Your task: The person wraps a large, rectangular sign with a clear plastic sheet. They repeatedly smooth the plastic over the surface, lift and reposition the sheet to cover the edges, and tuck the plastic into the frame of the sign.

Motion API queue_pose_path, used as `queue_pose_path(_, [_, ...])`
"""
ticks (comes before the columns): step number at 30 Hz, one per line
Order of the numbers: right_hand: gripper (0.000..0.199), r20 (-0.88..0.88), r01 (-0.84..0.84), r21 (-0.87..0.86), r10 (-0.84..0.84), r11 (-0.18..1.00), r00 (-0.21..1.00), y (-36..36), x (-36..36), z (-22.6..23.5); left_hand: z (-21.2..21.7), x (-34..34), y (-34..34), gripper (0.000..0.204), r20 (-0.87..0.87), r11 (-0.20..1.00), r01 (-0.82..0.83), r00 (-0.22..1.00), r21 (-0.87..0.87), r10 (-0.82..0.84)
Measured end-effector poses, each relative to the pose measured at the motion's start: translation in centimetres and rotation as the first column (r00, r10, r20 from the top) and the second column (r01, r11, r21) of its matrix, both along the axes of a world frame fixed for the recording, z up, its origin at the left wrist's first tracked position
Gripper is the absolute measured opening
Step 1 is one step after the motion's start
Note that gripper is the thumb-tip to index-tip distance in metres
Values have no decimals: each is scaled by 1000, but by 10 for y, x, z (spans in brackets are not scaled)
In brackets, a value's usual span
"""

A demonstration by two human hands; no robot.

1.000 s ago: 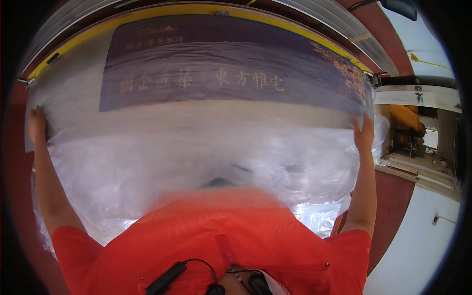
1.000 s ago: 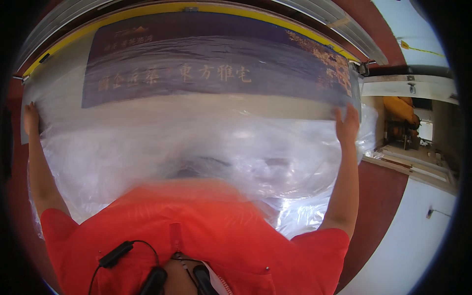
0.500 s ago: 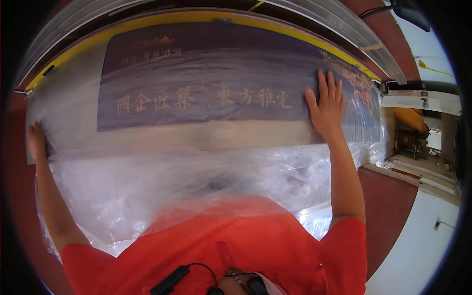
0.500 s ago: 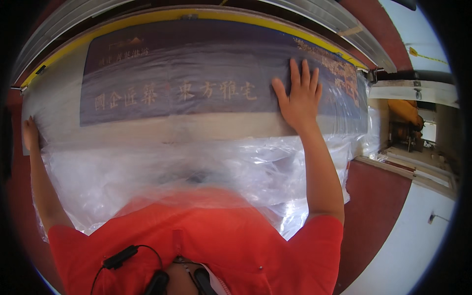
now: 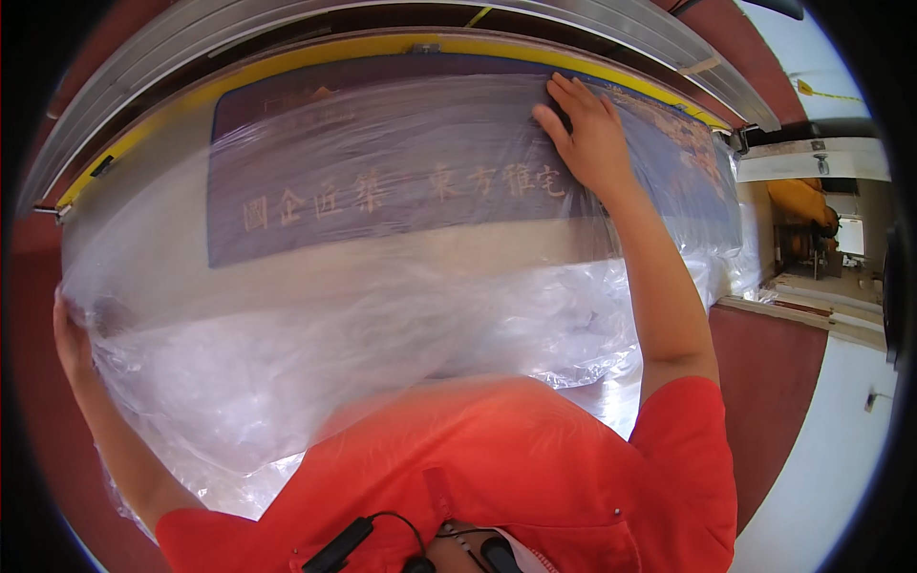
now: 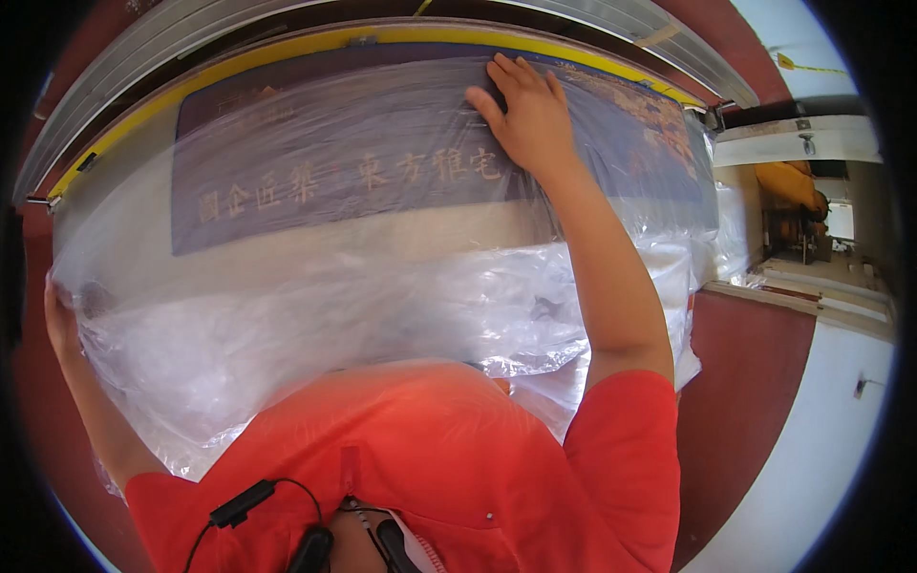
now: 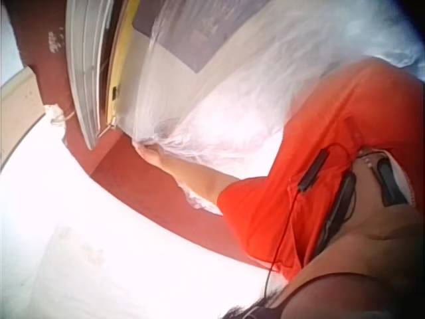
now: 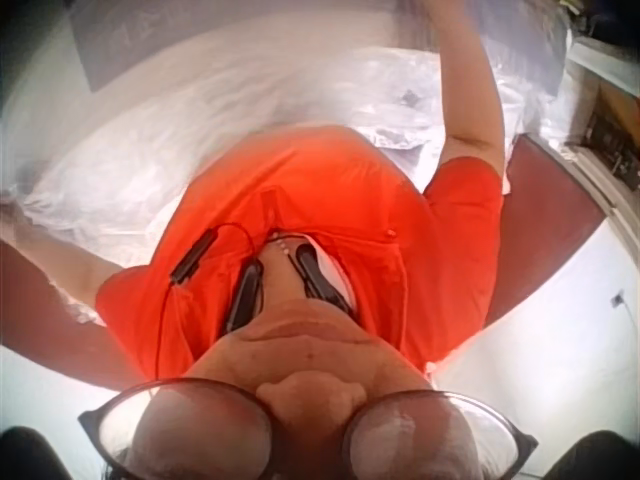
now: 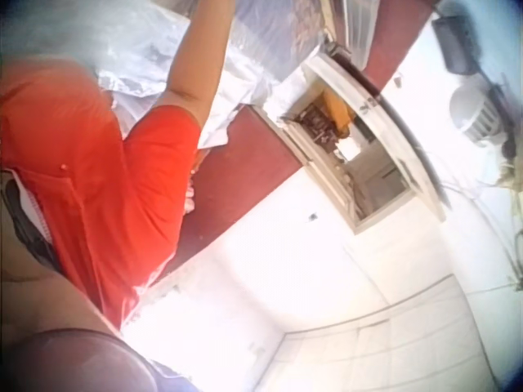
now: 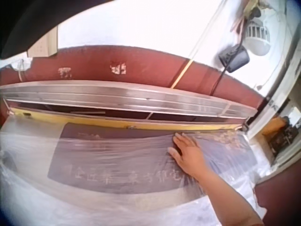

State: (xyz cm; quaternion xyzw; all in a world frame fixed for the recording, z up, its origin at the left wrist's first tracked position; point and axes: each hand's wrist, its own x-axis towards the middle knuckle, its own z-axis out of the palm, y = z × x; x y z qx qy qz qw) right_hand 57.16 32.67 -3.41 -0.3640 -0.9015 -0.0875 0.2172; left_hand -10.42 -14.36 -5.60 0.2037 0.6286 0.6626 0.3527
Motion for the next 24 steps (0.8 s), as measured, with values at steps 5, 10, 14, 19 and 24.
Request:
queue_pose_path(5, [25,-251,69,-90,-89,994,964,30,-4,-3,79,94,-57,44,-172,986,157,975,59,-144])
queue_pose_path(10, [16,-229,23,-29,-29,999,973,23,-10,3,80,100,-35,33,-107,952,-306,948,-29,301])
queue_pose_path(14, [16,-593,-182,-618,-301,765,746,11,2,21,87,129,60,30,-541,850,-525,725,-33,427])
queue_pose_path(19, [23,-395,234,-439,-420,868,817,54,59,9,-1,57,174,26,-852,826,-530,509,-195,126])
queue_pose_path(24, [34,-370,464,-400,-603,790,707,129,70,16,-21,58,278,52,-845,704,-657,512,-268,156])
